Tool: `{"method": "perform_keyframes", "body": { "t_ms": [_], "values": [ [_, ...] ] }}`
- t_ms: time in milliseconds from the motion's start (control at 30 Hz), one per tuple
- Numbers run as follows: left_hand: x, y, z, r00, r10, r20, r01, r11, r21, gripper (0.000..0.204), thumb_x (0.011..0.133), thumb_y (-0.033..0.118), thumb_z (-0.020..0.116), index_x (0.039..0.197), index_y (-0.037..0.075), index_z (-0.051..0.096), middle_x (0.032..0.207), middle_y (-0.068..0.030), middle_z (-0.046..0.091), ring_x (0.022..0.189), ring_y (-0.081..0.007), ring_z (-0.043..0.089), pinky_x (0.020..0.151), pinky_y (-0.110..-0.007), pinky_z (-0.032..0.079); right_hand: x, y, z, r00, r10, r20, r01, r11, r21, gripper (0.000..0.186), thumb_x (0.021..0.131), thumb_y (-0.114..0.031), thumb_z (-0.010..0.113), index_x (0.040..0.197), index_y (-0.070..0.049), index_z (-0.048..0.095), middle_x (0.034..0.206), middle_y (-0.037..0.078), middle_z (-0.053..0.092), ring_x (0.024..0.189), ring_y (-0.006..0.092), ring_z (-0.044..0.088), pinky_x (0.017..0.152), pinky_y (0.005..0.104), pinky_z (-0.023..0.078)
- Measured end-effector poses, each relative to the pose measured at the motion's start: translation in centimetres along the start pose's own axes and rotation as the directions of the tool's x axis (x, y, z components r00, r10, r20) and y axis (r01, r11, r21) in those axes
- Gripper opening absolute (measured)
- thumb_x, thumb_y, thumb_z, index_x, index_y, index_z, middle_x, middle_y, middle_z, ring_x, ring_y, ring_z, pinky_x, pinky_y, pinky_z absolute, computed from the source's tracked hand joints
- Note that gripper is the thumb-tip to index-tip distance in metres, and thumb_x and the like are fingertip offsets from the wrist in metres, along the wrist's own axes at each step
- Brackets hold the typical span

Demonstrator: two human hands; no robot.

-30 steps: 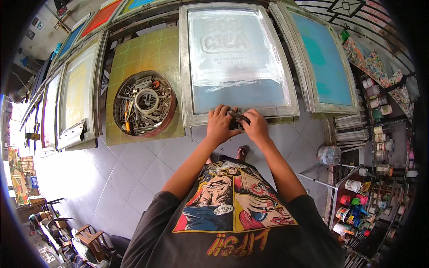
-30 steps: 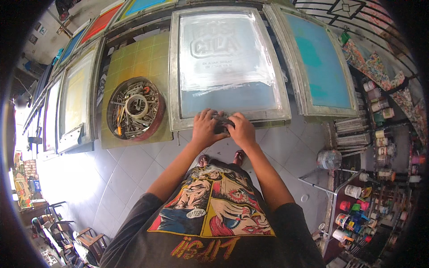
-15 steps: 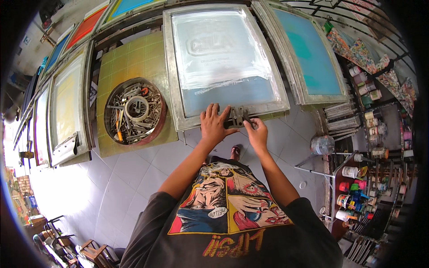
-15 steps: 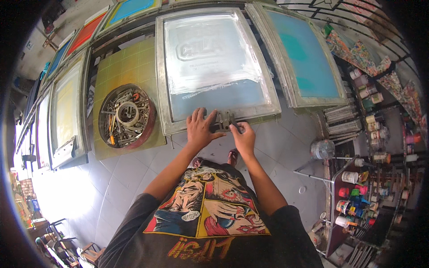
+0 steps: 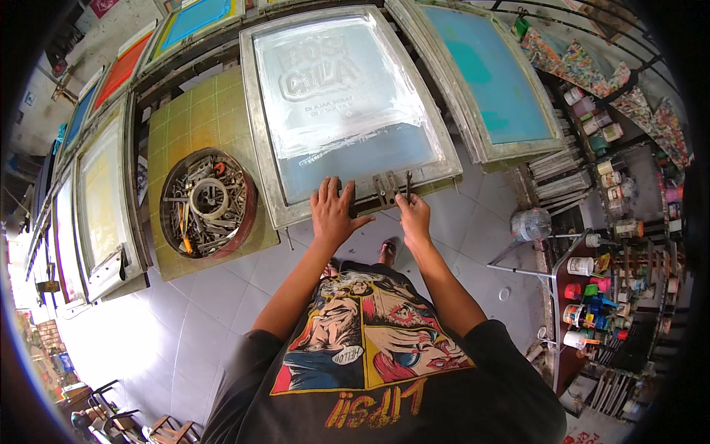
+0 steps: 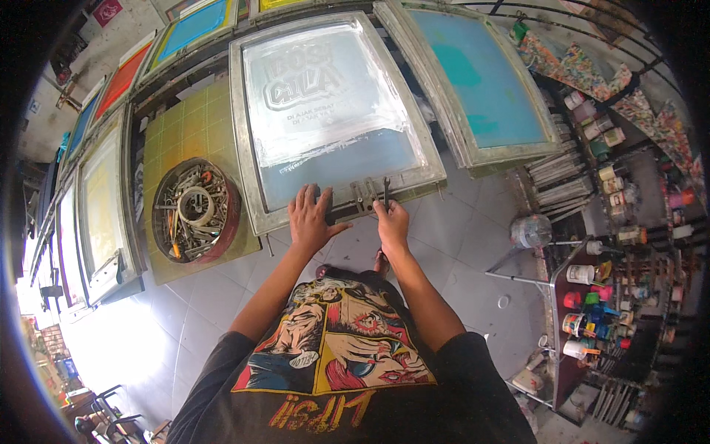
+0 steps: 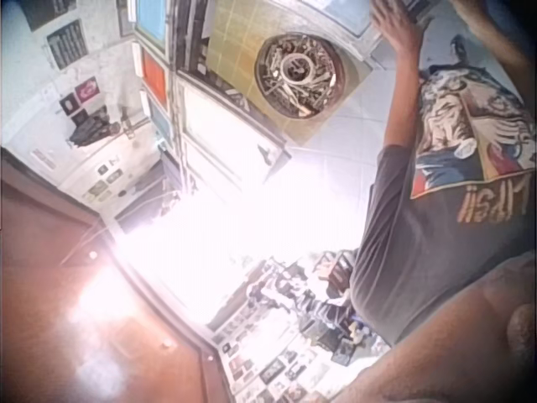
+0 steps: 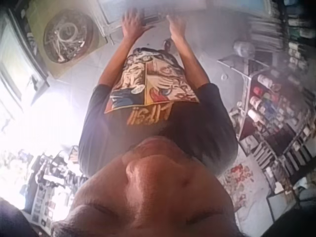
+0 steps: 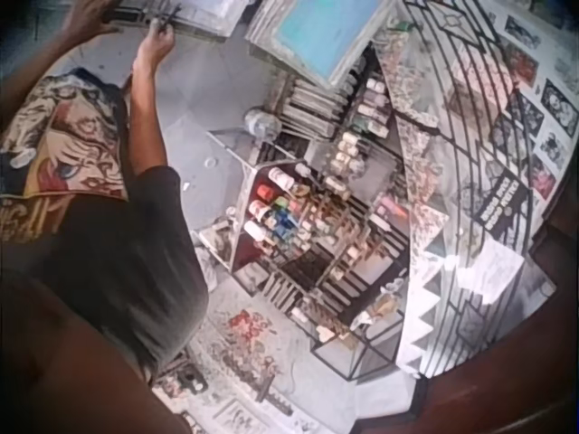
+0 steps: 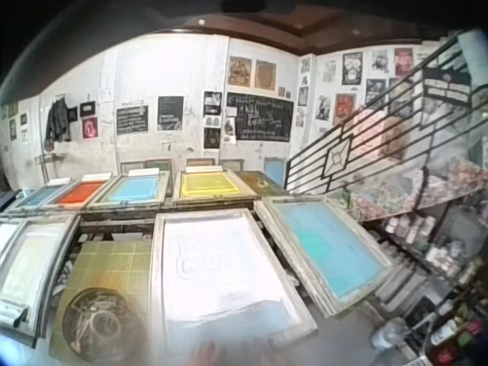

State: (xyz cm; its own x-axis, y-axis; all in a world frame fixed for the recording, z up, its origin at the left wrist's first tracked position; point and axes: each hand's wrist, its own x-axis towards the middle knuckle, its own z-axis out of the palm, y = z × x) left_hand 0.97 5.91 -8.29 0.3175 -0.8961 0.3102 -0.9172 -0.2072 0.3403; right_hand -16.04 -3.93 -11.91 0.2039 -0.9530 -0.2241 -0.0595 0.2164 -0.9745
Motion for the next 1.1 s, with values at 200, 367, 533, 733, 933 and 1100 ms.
{"method": "perform_keyframes", "body": {
  "t_ms": [200,367,533,733,933,1100],
  "values": [
    [0.0,0.1,0.1,1.0,0.004,-0.026,-0.004,1.0,0.017,0.076,0.065,0.058,0.071,0.124,0.014,0.053,0.128,-0.017,0.045,0.126,-0.0336,0.036,0.097,-0.046,0.03,0.5,0.6,-0.4,0.997,0.012,-0.076,-0.01,1.0,0.025,0.017,0.087,-0.02,0.065,0.081,-0.009,0.054,0.066,-0.003,0.049,0.045,0.0036,0.037,0.041,0.0208,0.03],
    [0.2,0.6,-0.5,1.0,-0.021,0.01,0.02,0.999,0.036,0.068,0.069,0.053,0.072,0.122,0.014,0.053,0.129,-0.0172,0.044,0.126,-0.0342,0.036,0.098,-0.047,0.03,1.9,-0.4,-2.5,0.991,0.069,-0.116,-0.056,0.992,0.109,0.016,0.087,-0.02,0.065,0.082,-0.009,0.054,0.067,-0.003,0.049,0.045,0.0029,0.035,0.04,0.02,0.028],
    [0.3,0.5,-0.2,0.999,-0.034,-0.022,0.034,0.999,0.022,0.059,0.071,0.045,0.073,0.119,0.015,0.056,0.129,-0.0175,0.045,0.125,-0.0348,0.038,0.098,-0.047,0.032,2.7,0.2,-3.4,0.992,-0.033,-0.118,0.037,0.999,0.034,0.015,0.087,-0.02,0.064,0.083,-0.009,0.054,0.062,-0.007,0.041,0.045,0.0024,0.031,0.039,0.0202,0.024],
    [0.3,0.6,0.0,0.999,-0.033,-0.021,0.033,0.999,0.025,0.051,0.072,0.032,0.074,0.118,0.016,0.057,0.132,-0.0152,0.044,0.126,-0.0347,0.036,0.097,-0.048,0.032,3.0,-0.2,-3.9,0.989,-0.079,-0.124,0.073,0.996,-0.053,0.018,0.089,-0.019,0.062,0.077,-0.01,0.052,0.062,-0.007,0.038,0.05,0.0032,0.034,0.042,0.0222,0.027],
    [0.4,0.9,0.0,0.999,-0.028,-0.02,0.029,0.999,0.044,0.05,0.073,0.03,0.074,0.118,0.016,0.057,0.134,-0.014,0.041,0.128,-0.0343,0.034,0.098,-0.048,0.032,5.2,1.0,-6.3,0.954,-0.095,-0.286,0.099,0.995,-0.001,0.015,0.089,-0.019,0.061,0.08,-0.008,0.056,0.067,-0.005,0.049,0.053,0.0037,0.039,0.047,0.0217,0.032],
    [0.5,1.1,-0.7,0.998,-0.059,0.014,0.058,0.997,0.055,0.052,0.072,0.028,0.074,0.12,0.016,0.057,0.135,-0.014,0.04,0.129,-0.0347,0.033,0.1,-0.047,0.031,5.9,-1.1,-8.6,0.961,-0.063,-0.268,0.089,0.992,0.089,0.014,0.089,-0.017,0.063,0.088,-0.003,0.06,0.073,0.0,0.058,0.055,0.0069,0.045,0.052,0.0223,0.037]
  ]
}}
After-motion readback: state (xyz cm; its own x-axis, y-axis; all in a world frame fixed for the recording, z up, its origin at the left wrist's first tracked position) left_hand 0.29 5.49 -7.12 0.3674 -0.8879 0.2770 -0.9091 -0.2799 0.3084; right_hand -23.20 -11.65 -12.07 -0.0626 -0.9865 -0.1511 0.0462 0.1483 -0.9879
